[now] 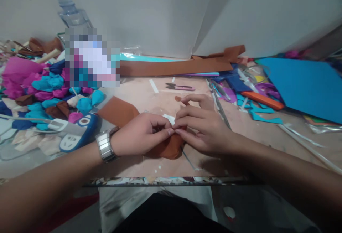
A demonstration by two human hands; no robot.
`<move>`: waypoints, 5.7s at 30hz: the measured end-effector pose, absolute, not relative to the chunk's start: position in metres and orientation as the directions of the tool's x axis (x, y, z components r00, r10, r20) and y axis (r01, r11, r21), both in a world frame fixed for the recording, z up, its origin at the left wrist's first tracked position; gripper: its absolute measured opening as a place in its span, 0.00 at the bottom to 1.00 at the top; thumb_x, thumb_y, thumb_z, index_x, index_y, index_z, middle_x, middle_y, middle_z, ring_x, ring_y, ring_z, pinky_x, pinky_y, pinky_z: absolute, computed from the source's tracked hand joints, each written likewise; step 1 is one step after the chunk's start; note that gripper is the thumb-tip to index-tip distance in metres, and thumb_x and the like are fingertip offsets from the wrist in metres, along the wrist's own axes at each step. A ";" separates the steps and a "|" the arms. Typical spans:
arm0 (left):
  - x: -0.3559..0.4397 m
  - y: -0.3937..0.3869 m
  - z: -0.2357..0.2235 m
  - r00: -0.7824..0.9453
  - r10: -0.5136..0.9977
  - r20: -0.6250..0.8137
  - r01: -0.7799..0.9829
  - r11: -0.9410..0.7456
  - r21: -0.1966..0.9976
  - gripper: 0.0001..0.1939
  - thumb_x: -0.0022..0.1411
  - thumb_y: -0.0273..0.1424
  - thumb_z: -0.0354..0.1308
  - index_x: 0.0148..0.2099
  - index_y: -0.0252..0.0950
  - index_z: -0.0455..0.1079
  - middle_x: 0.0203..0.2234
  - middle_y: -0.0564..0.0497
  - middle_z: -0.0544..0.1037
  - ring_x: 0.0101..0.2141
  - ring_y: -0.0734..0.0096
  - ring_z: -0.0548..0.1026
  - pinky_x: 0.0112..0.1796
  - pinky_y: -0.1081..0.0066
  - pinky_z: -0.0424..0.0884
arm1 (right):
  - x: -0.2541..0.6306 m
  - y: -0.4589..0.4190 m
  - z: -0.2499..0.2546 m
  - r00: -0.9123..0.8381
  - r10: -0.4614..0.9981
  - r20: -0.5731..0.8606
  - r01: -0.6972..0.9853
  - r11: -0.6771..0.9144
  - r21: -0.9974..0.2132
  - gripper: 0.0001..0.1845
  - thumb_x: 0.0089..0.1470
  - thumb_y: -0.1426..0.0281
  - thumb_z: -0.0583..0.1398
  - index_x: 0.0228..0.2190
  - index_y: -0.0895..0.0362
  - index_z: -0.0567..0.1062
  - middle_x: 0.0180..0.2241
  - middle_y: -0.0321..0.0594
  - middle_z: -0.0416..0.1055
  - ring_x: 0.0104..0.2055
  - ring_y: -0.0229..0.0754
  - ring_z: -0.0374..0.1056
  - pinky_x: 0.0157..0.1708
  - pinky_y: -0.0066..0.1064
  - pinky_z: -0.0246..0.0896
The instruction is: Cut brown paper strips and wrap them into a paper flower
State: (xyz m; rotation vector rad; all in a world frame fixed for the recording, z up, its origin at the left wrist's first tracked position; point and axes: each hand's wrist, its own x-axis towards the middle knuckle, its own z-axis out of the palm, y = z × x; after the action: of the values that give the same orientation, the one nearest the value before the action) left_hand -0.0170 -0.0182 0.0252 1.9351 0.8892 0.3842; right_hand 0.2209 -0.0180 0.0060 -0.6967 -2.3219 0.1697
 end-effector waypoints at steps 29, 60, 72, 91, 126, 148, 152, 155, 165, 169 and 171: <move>-0.014 -0.022 0.026 0.735 0.676 0.042 0.525 -0.608 0.595 0.14 0.76 0.35 0.54 0.39 0.36 0.77 0.29 0.52 0.81 0.28 0.74 0.74 0.31 0.73 0.61 | 0.221 -0.019 0.005 -0.660 0.589 0.466 0.396 0.800 -0.450 0.06 0.55 0.75 0.64 0.33 0.51 0.75 0.46 0.41 0.76 0.67 0.59 0.57 0.67 0.60 0.51; -0.016 -0.021 0.033 0.640 0.762 -0.100 0.584 -0.398 0.708 0.10 0.60 0.25 0.54 0.35 0.34 0.78 0.24 0.54 0.77 0.25 0.74 0.70 0.29 0.73 0.61 | 0.220 -0.019 0.006 -0.589 0.655 0.474 0.422 0.749 -0.511 0.07 0.52 0.77 0.63 0.32 0.52 0.73 0.41 0.41 0.78 0.59 0.58 0.65 0.64 0.60 0.55; -0.018 -0.018 0.031 0.686 0.711 -0.157 0.539 -0.351 0.766 0.13 0.68 0.35 0.57 0.32 0.35 0.73 0.23 0.55 0.74 0.25 0.74 0.68 0.28 0.72 0.60 | 0.221 -0.020 0.004 -0.604 0.656 0.453 0.418 0.745 -0.520 0.07 0.55 0.76 0.63 0.33 0.52 0.75 0.41 0.42 0.78 0.61 0.59 0.63 0.61 0.59 0.57; -0.018 -0.020 0.030 0.718 0.670 -0.186 0.523 -0.343 0.781 0.15 0.68 0.36 0.57 0.30 0.34 0.72 0.21 0.55 0.71 0.23 0.76 0.65 0.27 0.73 0.58 | 0.217 -0.022 -0.003 -0.670 0.626 0.398 0.394 0.755 -0.524 0.04 0.60 0.73 0.61 0.34 0.52 0.75 0.39 0.40 0.79 0.63 0.58 0.61 0.62 0.57 0.53; -0.018 -0.013 0.026 0.774 0.571 -0.272 0.442 -0.180 0.879 0.10 0.69 0.31 0.55 0.34 0.34 0.72 0.24 0.57 0.66 0.26 0.77 0.60 0.28 0.74 0.58 | 0.218 -0.021 0.002 -0.684 0.505 0.526 0.381 0.863 -0.333 0.09 0.61 0.75 0.62 0.38 0.50 0.81 0.31 0.34 0.80 0.47 0.47 0.74 0.59 0.52 0.48; -0.018 -0.019 0.032 0.748 0.632 -0.204 0.482 -0.305 0.821 0.14 0.71 0.34 0.54 0.33 0.34 0.72 0.24 0.57 0.68 0.27 0.75 0.63 0.29 0.72 0.58 | 0.219 -0.023 0.005 -0.650 0.601 0.466 0.444 0.797 -0.409 0.04 0.59 0.71 0.62 0.33 0.52 0.79 0.32 0.36 0.78 0.47 0.48 0.73 0.59 0.52 0.45; -0.018 -0.021 0.031 0.755 0.633 -0.173 0.479 -0.351 0.804 0.16 0.73 0.38 0.54 0.35 0.34 0.74 0.23 0.57 0.70 0.26 0.75 0.64 0.29 0.72 0.58 | 0.217 -0.023 0.006 -0.680 0.585 0.442 0.420 0.805 -0.419 0.05 0.60 0.72 0.62 0.32 0.52 0.77 0.28 0.33 0.77 0.45 0.47 0.73 0.59 0.52 0.43; -0.017 -0.022 0.031 0.767 0.628 -0.132 0.458 -0.391 0.799 0.17 0.74 0.38 0.54 0.34 0.34 0.74 0.22 0.57 0.69 0.25 0.77 0.64 0.29 0.73 0.58 | 0.216 -0.024 0.006 -0.693 0.575 0.434 0.412 0.810 -0.416 0.05 0.59 0.72 0.61 0.31 0.52 0.77 0.28 0.33 0.77 0.44 0.46 0.73 0.59 0.51 0.44; -0.017 -0.022 0.033 0.716 0.680 -0.158 0.531 -0.383 0.756 0.13 0.67 0.29 0.54 0.28 0.34 0.70 0.20 0.57 0.69 0.23 0.78 0.62 0.28 0.74 0.57 | 0.217 -0.024 0.006 -0.665 0.591 0.457 0.446 0.804 -0.393 0.06 0.58 0.73 0.59 0.30 0.53 0.75 0.29 0.36 0.75 0.45 0.48 0.74 0.59 0.54 0.45; -0.017 -0.022 0.033 0.708 0.683 -0.183 0.545 -0.363 0.755 0.14 0.66 0.29 0.53 0.27 0.35 0.69 0.20 0.57 0.68 0.24 0.77 0.62 0.28 0.73 0.57 | 0.218 -0.023 0.008 -0.617 0.640 0.458 0.522 0.768 -0.370 0.06 0.57 0.73 0.59 0.30 0.53 0.75 0.30 0.37 0.76 0.50 0.51 0.72 0.60 0.55 0.44; -0.017 -0.021 0.034 0.708 0.679 -0.196 0.554 -0.361 0.750 0.14 0.66 0.29 0.52 0.27 0.35 0.68 0.20 0.57 0.67 0.24 0.77 0.62 0.28 0.73 0.57 | 0.219 -0.023 0.009 -0.602 0.655 0.458 0.547 0.755 -0.361 0.06 0.56 0.73 0.59 0.29 0.52 0.75 0.28 0.36 0.75 0.52 0.52 0.72 0.61 0.55 0.42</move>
State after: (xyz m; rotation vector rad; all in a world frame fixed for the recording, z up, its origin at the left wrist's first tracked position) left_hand -0.0173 -0.0208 0.0340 2.0564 0.9386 0.1845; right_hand 0.2193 -0.0231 0.0091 -0.8994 -2.3721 0.2458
